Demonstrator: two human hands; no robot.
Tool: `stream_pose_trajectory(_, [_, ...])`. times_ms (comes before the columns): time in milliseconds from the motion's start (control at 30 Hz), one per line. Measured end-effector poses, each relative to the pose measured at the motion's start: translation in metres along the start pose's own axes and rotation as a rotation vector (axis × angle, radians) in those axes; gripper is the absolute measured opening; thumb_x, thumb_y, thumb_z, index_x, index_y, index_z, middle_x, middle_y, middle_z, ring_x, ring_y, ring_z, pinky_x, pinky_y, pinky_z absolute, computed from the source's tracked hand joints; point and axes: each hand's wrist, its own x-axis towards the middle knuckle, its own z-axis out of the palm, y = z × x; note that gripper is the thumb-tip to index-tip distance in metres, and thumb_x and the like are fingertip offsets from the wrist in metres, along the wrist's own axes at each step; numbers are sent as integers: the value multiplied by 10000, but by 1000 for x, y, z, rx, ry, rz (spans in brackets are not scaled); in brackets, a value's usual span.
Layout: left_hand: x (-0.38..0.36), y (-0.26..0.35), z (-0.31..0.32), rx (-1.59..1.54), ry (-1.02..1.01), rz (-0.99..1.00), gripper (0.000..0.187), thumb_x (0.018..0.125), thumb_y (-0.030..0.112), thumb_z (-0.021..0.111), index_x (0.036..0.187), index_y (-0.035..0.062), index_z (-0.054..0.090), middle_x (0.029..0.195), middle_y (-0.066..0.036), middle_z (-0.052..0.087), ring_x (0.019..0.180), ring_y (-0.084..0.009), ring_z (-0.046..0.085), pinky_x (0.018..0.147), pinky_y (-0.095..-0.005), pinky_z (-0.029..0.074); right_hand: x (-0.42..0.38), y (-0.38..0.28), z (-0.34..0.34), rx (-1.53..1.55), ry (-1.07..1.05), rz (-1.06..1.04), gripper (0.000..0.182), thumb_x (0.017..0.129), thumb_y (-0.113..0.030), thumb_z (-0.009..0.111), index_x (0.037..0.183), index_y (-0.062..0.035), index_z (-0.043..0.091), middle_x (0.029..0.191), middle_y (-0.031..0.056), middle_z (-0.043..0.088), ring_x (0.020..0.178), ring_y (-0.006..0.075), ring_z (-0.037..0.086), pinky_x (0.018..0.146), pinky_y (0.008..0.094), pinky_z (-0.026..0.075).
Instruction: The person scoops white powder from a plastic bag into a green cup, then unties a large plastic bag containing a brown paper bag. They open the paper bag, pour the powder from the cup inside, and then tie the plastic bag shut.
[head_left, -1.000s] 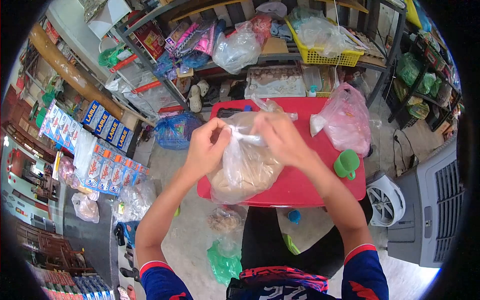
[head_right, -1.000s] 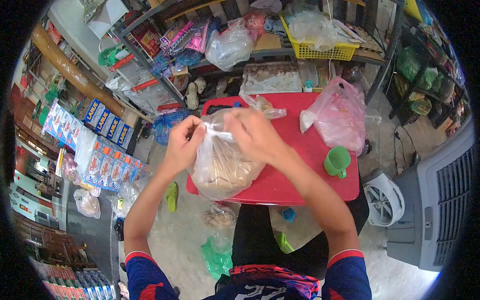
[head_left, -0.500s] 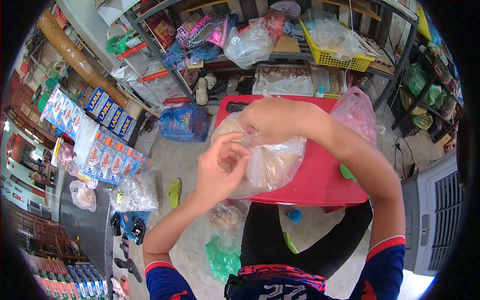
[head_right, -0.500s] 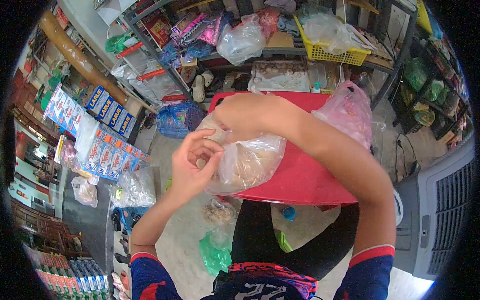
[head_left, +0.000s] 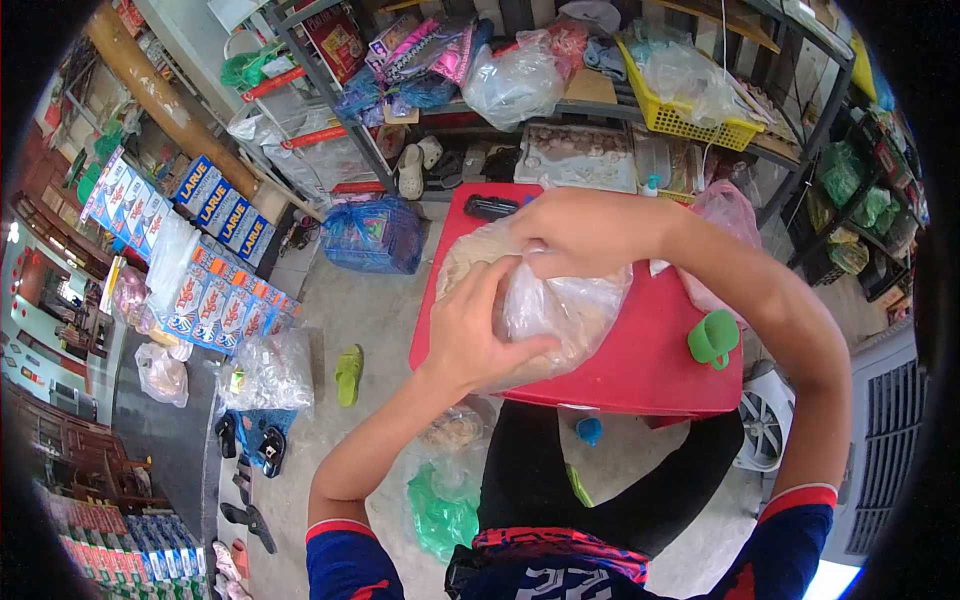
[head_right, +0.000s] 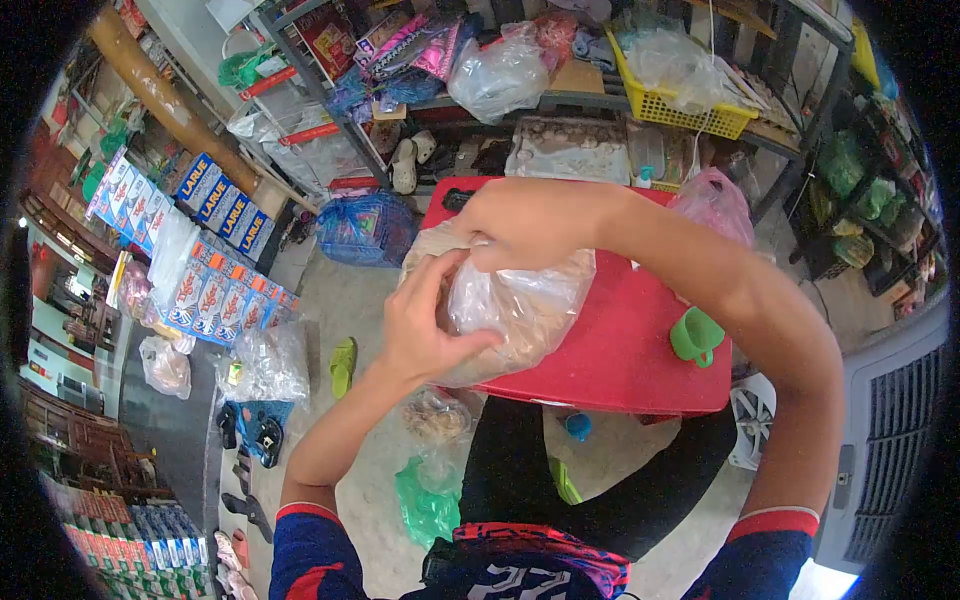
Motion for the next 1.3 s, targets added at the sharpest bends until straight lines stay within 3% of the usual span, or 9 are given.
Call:
stream_pose_trajectory(167, [-7, -11, 2, 10, -22, -112, 229, 953, 136, 713, 1138, 15, 653, 910, -208, 717, 825, -389, 746, 706, -442, 555, -24, 10, 36, 270, 333, -41, 178, 978, -133, 657, 942, 21, 576, 857, 149, 563, 792, 298, 583, 728, 434, 469])
stream_pose_trajectory(267, [-9, -20, 4, -92, 21, -183, 187, 922, 30, 653, 1109, 35, 643, 835, -214, 689, 776, -441, 711, 662, -463, 546, -33, -6, 50, 496, 469, 75, 147, 999, -93, 652, 941, 14, 570, 876, 102, 552, 800, 226, 550, 741, 384, 463])
stream_pose_trajectory(467, [1, -28, -1, -574, 17, -501, 127, 1086, 108, 565, 1064, 18, 651, 797, -27, 656, 666, -102, 594, 585, -260, 422, -36, -8, 86, 505, 721, 133, 138, 1001, -84, 669, 960, 1, 568, 903, 79, 530, 827, 175, 534, 757, 333, 464])
stream_pose_trajectory(567, [16, -19, -7, -838, -4, -588, 185, 1126, 146, 547, 1056, 16, 657, 845, -6, 655, 689, -43, 556, 572, -202, 381, -41, -10, 76, 779, 608, 189, 141, 984, -92, 697, 974, -3, 588, 890, 78, 548, 832, 177, 554, 766, 326, 470])
stream_pose_trajectory(767, [35, 2, 6, -981, 81, -595, 176, 1110, 131, 555, 1041, 13, 666, 883, -16, 671, 698, -40, 561, 565, -194, 393, -33, 3, 21, 122, 246, 62, 210, 856, -121, 691, 1007, 10, 629, 922, 169, 647, 840, 353, 645, 801, 444, 529])
stream_pose_trajectory(867, [31, -1, 12, -874, 105, -523, 175, 1093, 135, 568, 1025, 12, 672, 848, -3, 666, 669, -35, 554, 558, -202, 407, -20, -3, 5, 61, 133, 103, 246, 832, -171, 671, 980, 26, 677, 923, 237, 694, 868, 472, 660, 831, 527, 547])
stream_pose_trajectory(1067, [16, 0, 18, -788, 164, -422, 170, 1057, 142, 575, 1017, 12, 678, 825, 4, 665, 623, -28, 513, 548, -210, 403, -6, -10, -10, -86, -44, 257, 233, 852, -177, 653, 946, 29, 708, 803, 253, 673, 796, 472, 668, 800, 511, 556])
stream_pose_trajectory(1200, [10, -14, 15, -915, 193, -440, 154, 1034, 126, 595, 1091, -6, 649, 871, 6, 661, 610, -30, 488, 539, -211, 382, -1, 6, -19, 217, 9, 142, 232, 901, -190, 666, 988, 22, 700, 832, 160, 692, 806, 276, 682, 786, 412, 542])
stream_pose_trajectory(1300, [9, -6, 22, -663, 235, -263, 483, 878, 135, 838, 1272, -4, 595, 924, -23, 642, 610, -49, 478, 554, -240, 370, -4, 22, -7, 448, 147, 132, 217, 954, -191, 664, 1029, 11, 692, 891, 71, 696, 866, 140, 646, 802, 349, 524])
